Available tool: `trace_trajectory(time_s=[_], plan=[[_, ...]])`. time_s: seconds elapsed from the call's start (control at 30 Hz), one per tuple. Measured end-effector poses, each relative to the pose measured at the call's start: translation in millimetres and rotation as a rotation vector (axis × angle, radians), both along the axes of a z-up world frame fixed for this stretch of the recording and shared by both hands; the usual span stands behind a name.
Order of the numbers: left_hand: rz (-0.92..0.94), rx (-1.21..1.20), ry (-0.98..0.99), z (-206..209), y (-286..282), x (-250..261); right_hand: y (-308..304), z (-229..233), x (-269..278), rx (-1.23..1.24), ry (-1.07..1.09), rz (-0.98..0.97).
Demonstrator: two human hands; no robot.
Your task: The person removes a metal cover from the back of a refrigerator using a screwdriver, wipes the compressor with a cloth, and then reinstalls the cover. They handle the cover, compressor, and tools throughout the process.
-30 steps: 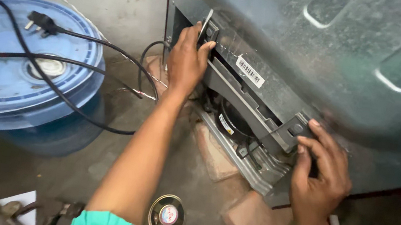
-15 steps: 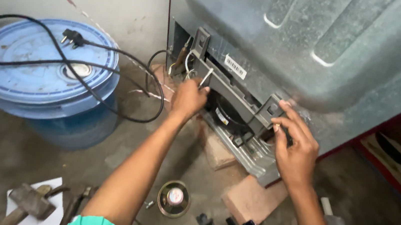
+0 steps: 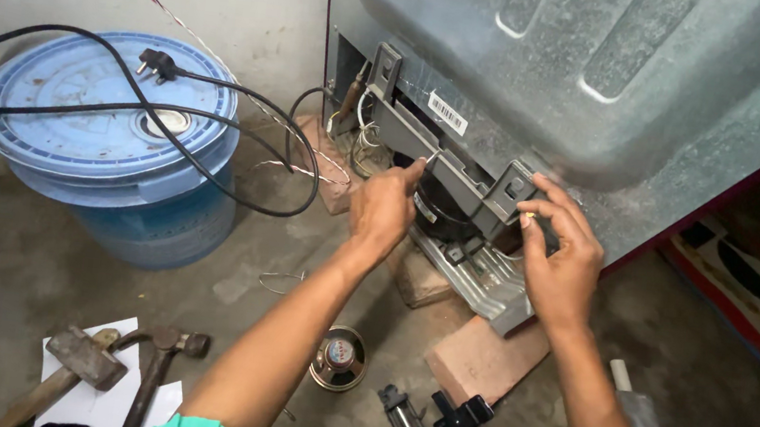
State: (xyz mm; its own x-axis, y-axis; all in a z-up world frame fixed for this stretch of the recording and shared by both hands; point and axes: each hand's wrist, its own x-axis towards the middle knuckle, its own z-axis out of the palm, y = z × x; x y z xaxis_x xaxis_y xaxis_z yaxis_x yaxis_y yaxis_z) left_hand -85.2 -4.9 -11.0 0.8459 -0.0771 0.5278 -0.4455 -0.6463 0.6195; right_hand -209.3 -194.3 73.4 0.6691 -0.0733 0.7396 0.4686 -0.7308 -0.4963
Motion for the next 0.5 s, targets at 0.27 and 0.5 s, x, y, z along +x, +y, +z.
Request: trace_trajectory(time_s=[0.27,0.5], plan=[[0.029,0.322,-0.199,-4,0,25,-4,-17,1,0.185,-0.041,0.040],[-0.012,0.284,-0.124,10,1,23,-23,-44,20,0.326,0.108,0.079]])
